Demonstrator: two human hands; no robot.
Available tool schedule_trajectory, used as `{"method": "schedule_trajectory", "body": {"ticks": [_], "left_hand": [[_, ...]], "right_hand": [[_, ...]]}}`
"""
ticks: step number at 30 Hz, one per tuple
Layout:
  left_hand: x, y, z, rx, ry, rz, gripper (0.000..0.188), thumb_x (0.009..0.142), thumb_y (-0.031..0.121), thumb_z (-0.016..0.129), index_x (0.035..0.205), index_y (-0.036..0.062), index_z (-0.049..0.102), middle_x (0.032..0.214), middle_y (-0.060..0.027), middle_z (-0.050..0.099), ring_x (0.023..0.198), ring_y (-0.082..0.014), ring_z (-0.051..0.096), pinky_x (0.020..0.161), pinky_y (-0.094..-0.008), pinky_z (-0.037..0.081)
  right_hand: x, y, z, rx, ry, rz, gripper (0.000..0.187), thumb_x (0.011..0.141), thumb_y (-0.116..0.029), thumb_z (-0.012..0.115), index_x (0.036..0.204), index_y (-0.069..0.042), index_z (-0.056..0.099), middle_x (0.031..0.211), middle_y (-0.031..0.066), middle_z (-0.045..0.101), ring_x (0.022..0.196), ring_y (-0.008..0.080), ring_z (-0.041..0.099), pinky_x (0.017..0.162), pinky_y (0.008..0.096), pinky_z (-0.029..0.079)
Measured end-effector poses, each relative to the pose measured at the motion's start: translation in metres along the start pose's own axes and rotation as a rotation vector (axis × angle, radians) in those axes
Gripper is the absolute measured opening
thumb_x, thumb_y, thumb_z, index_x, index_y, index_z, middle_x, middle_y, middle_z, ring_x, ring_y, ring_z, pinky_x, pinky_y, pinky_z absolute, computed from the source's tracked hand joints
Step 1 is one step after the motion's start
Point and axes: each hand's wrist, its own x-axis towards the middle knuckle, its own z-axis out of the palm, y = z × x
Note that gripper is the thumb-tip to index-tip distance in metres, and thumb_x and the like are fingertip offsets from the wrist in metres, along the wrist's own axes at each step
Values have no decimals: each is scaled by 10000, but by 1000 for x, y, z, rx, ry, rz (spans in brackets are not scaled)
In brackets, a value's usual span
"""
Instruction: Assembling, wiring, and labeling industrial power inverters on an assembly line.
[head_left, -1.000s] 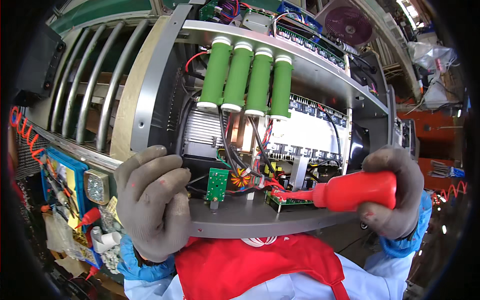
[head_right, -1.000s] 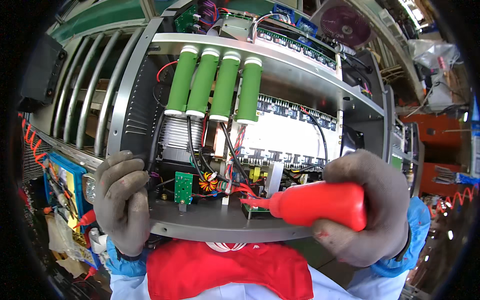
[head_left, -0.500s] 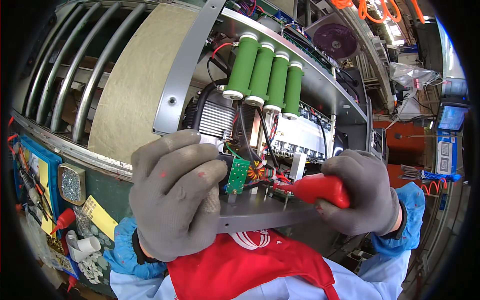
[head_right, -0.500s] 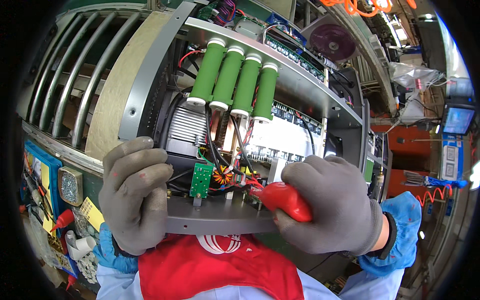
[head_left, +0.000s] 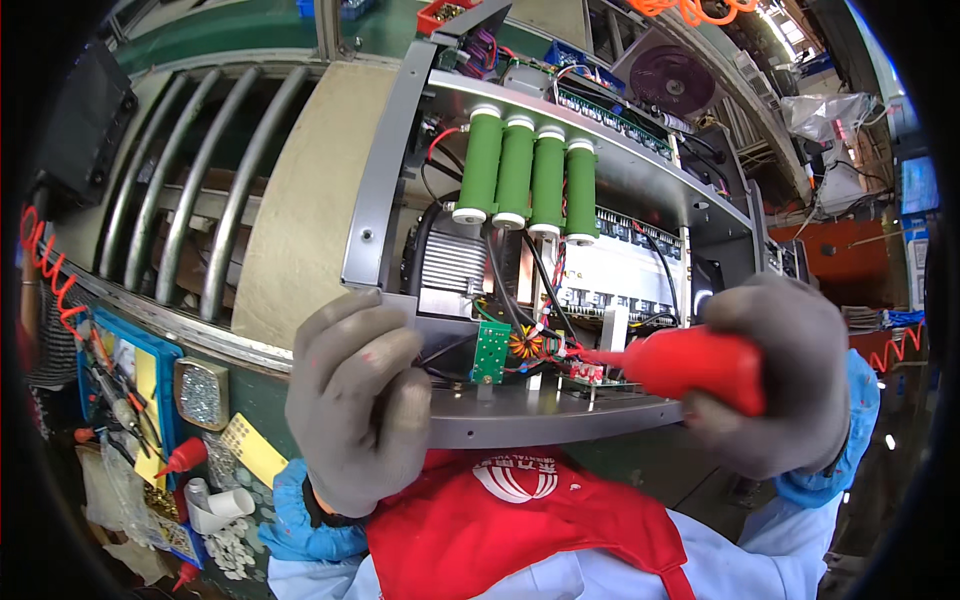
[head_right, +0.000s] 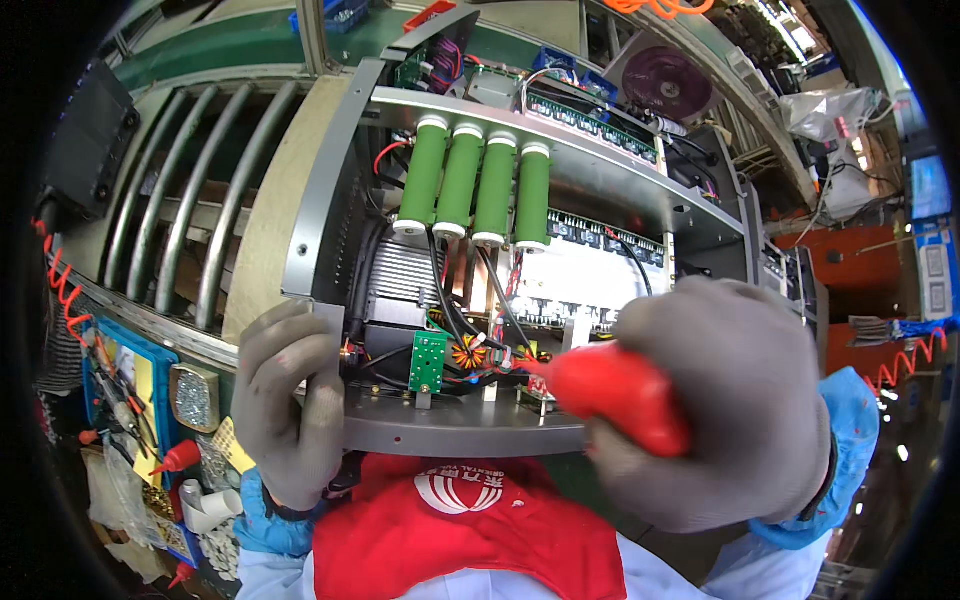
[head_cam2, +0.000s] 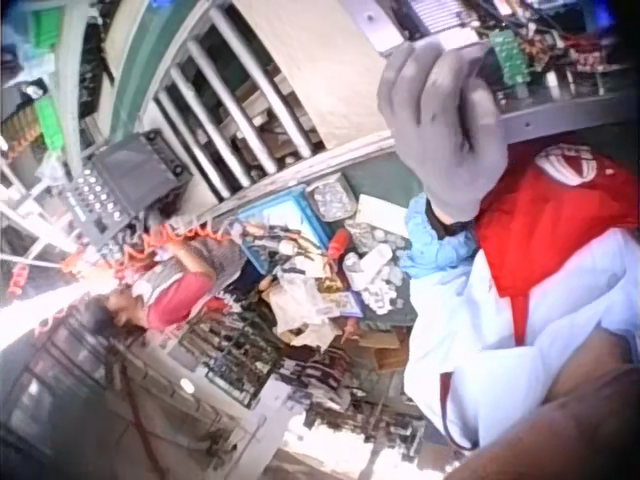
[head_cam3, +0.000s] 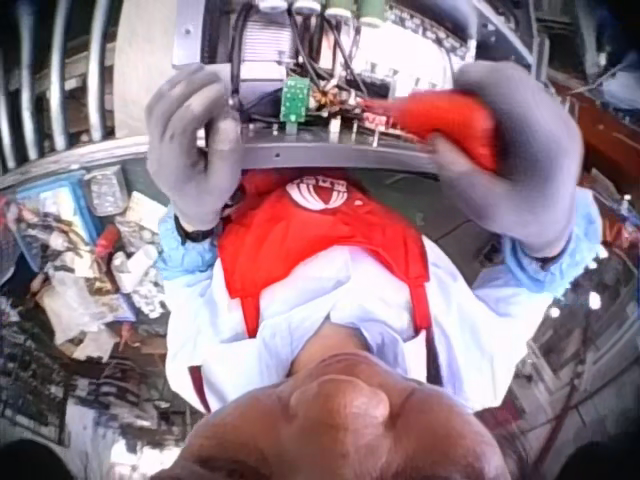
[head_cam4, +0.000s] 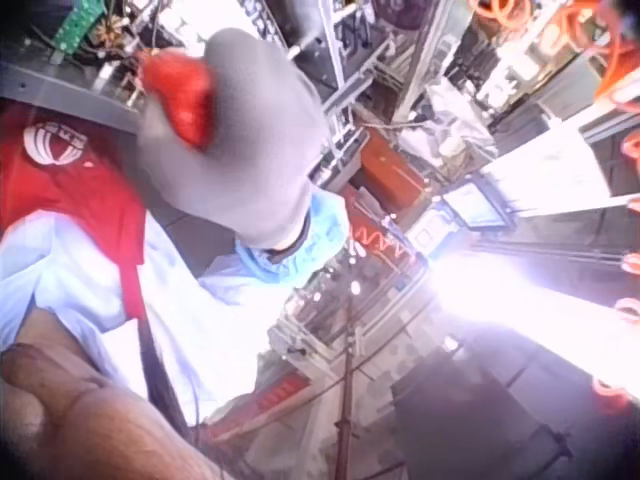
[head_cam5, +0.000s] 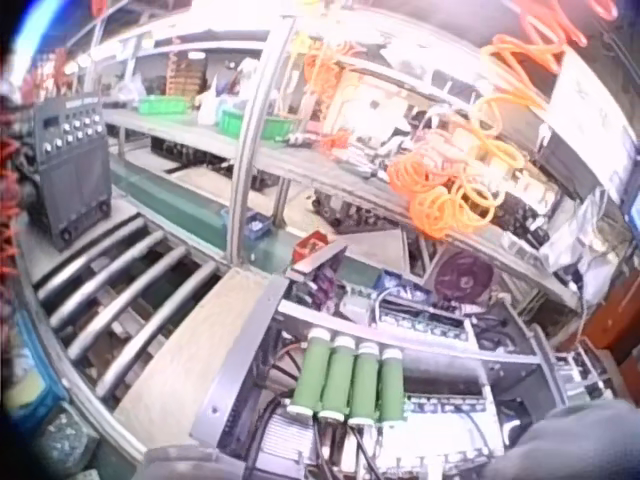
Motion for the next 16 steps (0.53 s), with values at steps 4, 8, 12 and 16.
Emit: {"method": "schedule_trajectory", "body": {"ticks": [4,8,12,16], "left_hand": [[-4,33,-29,-191,-46,-72,256,773,111,662,985,-31,668,1047,-218,651,835,-308,653,730,-372,532],[-10,71,-36,-1082,-218,-651,695,874,419,685,1342,-54,483,1268,-187,580,1091,-243,599,926,-366,481],[-31,79,-40,-1139,200,-790,697,848,508,687,1273,-10,496,1194,-131,595,1096,-265,599,957,-383,486],[-69,17,-84,-857,309,-878,583,871,533,670,1196,69,535,1053,-151,648,927,-288,633,847,-440,523]], "right_hand": [[-24,-12,25,54,566,25,606,610,-210,814,1126,3,580,969,111,594,770,236,616,687,394,542],[7,-23,85,292,646,-598,392,758,-186,705,1099,-25,596,963,108,584,771,227,618,726,389,541],[28,-66,108,50,648,-674,306,812,-194,624,1082,-50,607,937,104,589,799,220,622,782,392,528],[9,-42,76,-12,-372,-401,568,782,-305,701,1302,-135,550,1149,137,589,1055,261,626,988,437,481]]}}
